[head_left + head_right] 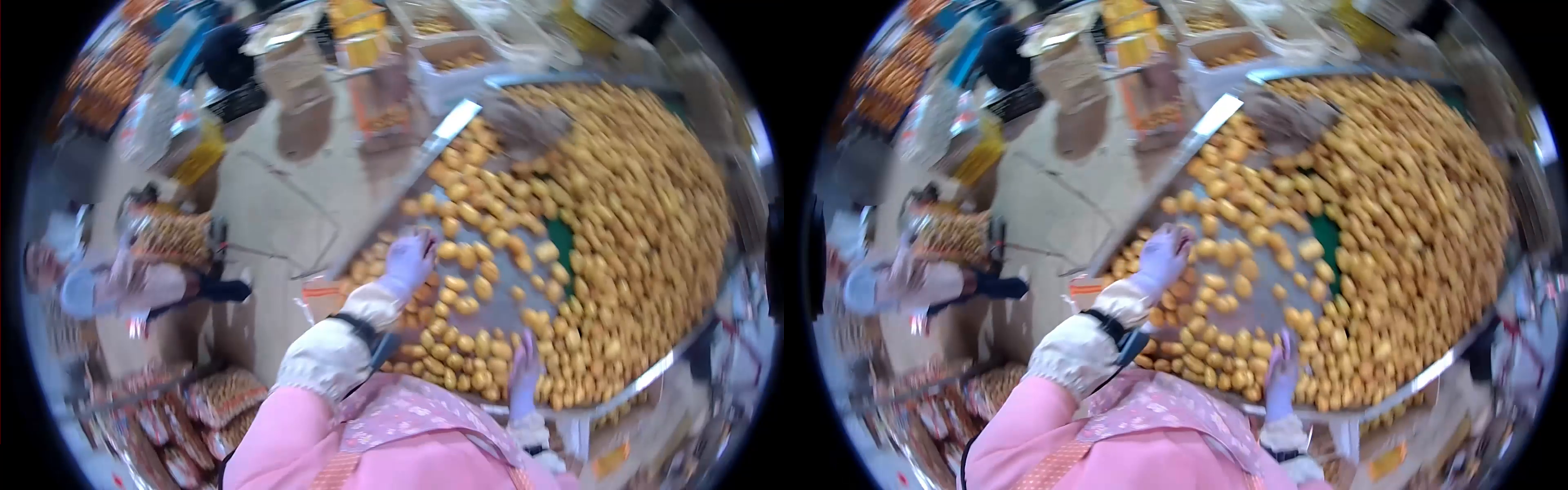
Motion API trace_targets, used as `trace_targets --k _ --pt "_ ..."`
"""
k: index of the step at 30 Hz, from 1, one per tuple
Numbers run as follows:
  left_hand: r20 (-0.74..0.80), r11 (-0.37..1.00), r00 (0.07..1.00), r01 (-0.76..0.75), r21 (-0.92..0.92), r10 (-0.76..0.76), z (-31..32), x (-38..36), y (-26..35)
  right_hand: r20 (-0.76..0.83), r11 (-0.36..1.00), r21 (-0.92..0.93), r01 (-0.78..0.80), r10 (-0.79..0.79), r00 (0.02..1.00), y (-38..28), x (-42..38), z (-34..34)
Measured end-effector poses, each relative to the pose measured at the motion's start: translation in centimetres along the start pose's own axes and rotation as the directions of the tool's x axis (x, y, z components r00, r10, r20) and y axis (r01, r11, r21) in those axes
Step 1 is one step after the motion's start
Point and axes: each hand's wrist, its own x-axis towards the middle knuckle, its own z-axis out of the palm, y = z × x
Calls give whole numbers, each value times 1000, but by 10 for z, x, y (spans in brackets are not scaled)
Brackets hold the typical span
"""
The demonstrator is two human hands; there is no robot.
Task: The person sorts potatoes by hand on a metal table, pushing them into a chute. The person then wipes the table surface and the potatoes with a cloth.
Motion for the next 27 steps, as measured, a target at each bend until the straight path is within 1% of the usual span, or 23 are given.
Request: trace_targets --k 2,3,4,6,7,8,9,10,11,12,13,14,15,16,18,19,20,21,22,23,24,26,27 --pt "168 969 972 -125 -215 162 14 -56 46 92 691 704 -166 143 985 -35 -12 26" --pt "281 924 921 -164 -345 269 15 -87 65 146 585 774 -241 205 968 -65 -23 41" --pt "507 904 773 -198 -378 381 16 -107 78 215 463 832 -306 240 947 -88 -33 51" --pt "472 816 667 -440 -375 576 18 -151 88 262 492 756 -432 377 888 -42 -51 60" --pt "574 819 586 -451 -355 572 20 -162 72 203 580 689 -434 421 884 -23 -68 46" --pt "667 819 497 -467 -334 555 23 -169 40 127 537 750 -386 456 881 -21 -88 22" --pt "668 808 499 -519 -280 552 26 -176 1 -274 980 96 -176 196 942 26 -108 7" --pt "653 753 470 -609 -247 594 -7 -165 -4 -360 914 292 -281 377 853 -17 -132 -20" --pt "691 792 475 -561 -239 545 -25 -163 -21 -333 605 794 55 357 873 64 -156 -62" --pt "645 758 533 -642 -113 548 -30 -171 -41 -551 997 57 -54 77 831 99 -180 -92" --pt "693 744 513 -666 -51 507 -32 -179 -64 -524 932 238 -274 361 772 92 -205 -125" --pt "682 764 548 -645 -24 484 -40 -179 -65 -550 763 -495 -414 93 830 130 -232 -154" --pt "678 817 598 -576 -5 427 -42 -181 -68 -619 526 -626 -576 115 777 125 -234 -159" --pt "669 865 649 -502 18 363 -42 -182 -68 -682 242 -688 -684 104 723 118 -232 -168" --pt "653 911 710 -407 72 265 -42 -177 -43 -577 422 -743 -519 -13 817 49 -174 -144" --pt "634 943 753 -313 112 174 -39 -174 -26 -581 423 -737 -527 3 814 39 -142 -108" --pt "641 942 746 -318 109 178 -31 -171 -11 -575 843 -445 -303 -10 818 30 -105 -68" --pt "589 927 752 -376 14 296 -20 -170 6 -580 1000 -24 17 -28 814 21 -73 -34" --pt "525 900 750 -429 -78 403 -11 -170 16 -343 584 -802 -127 -277 898 14 -51 -10" --pt "485 798 662 -588 -136 571 0 -168 15 -266 845 -531 -56 -104 958 15 -45 32" --pt "490 797 658 -586 -143 571 1 -167 8 17 482 -858 179 -320 947 -21 -50 51" --pt "612 787 586 -609 -100 531 -14 -163 -21 61 554 -815 170 -209 976 -44 -51 56" --pt "632 876 685 -483 23 361 -21 -170 -42 78 633 -764 123 -99 992 -42 -43 54"
